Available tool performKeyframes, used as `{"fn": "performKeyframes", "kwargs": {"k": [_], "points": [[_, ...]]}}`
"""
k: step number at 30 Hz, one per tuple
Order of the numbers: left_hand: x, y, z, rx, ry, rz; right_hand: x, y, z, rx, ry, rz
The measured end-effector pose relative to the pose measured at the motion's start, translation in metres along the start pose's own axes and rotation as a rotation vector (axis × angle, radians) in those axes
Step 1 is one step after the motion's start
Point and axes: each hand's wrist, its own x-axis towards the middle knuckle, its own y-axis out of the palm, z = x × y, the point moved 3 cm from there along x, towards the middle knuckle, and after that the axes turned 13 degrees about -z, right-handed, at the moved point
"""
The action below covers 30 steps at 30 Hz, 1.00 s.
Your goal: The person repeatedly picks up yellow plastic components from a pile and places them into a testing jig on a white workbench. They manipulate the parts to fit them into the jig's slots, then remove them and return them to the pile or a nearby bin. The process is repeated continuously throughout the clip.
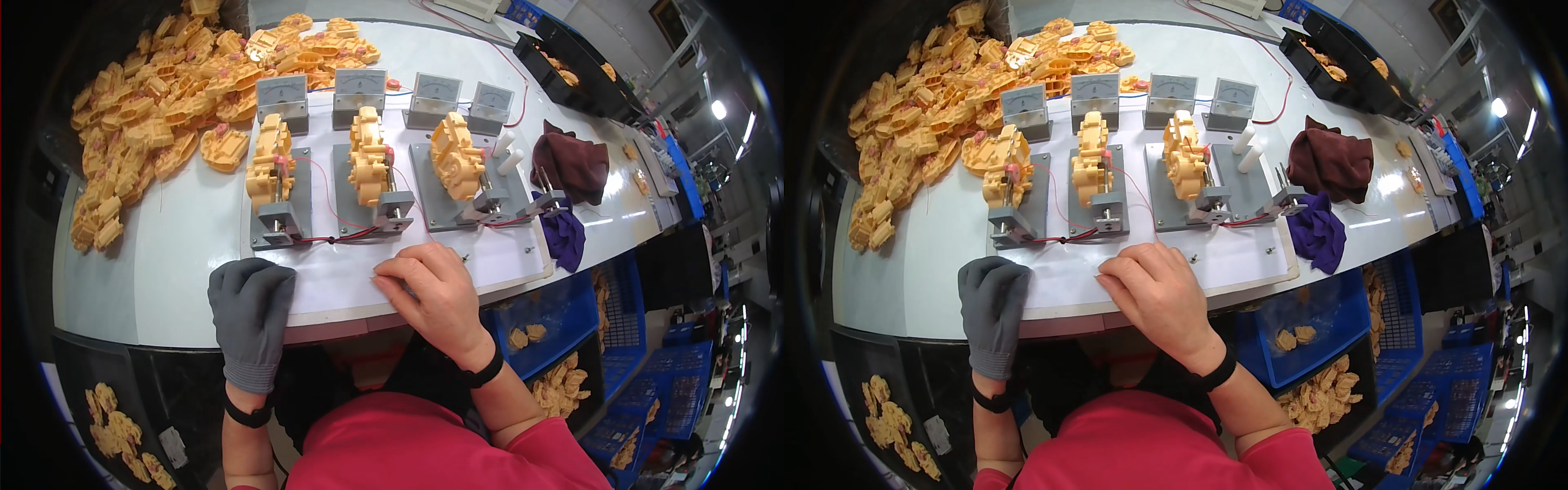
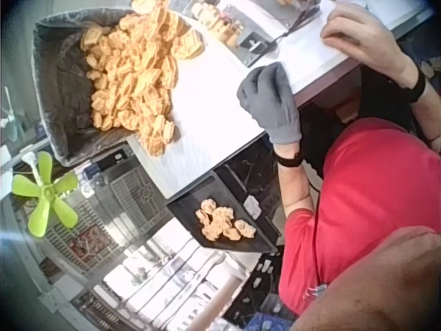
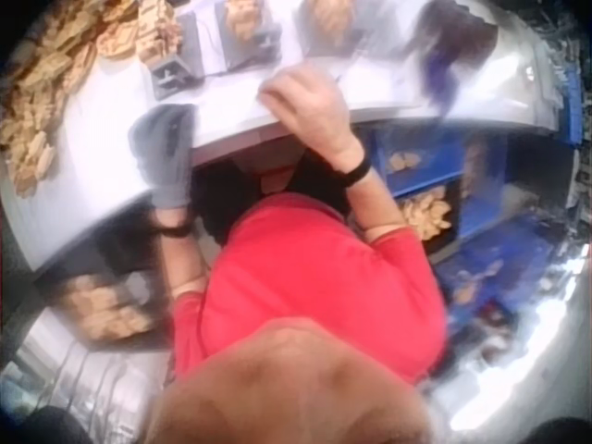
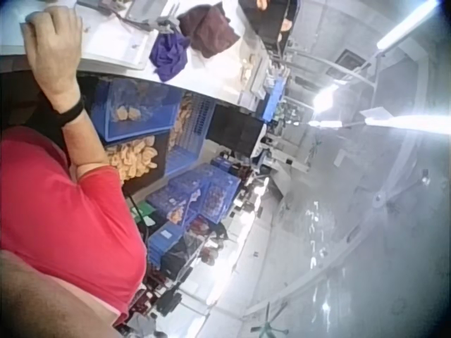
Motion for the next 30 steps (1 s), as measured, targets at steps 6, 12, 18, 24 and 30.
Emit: {"fn": "performKeyframes", "kwargs": {"k": [6, 12, 18, 24, 30], "points": [[-0.0009, 0.0016, -0.0004, -0.014, -0.024, -0.023, -0.0007, 0.0003, 0.0004, -0.001, 0.014, 0.001], [-0.0028, 0.0038, 0.0018, -0.033, -0.035, -0.044, -0.0008, 0.0005, 0.0001, -0.007, 0.016, 0.002], [-0.0031, 0.0032, 0.0022, -0.039, -0.056, -0.04, -0.0007, 0.0004, -0.0003, -0.009, 0.019, 0.008], [-0.0027, 0.0027, 0.0013, -0.061, -0.085, -0.041, -0.0009, 0.0006, -0.0004, -0.009, 0.02, 0.006], [-0.0002, 0.003, 0.0012, -0.035, -0.101, -0.017, -0.0012, 0.0012, 0.0005, -0.01, 0.016, 0.004]]}}
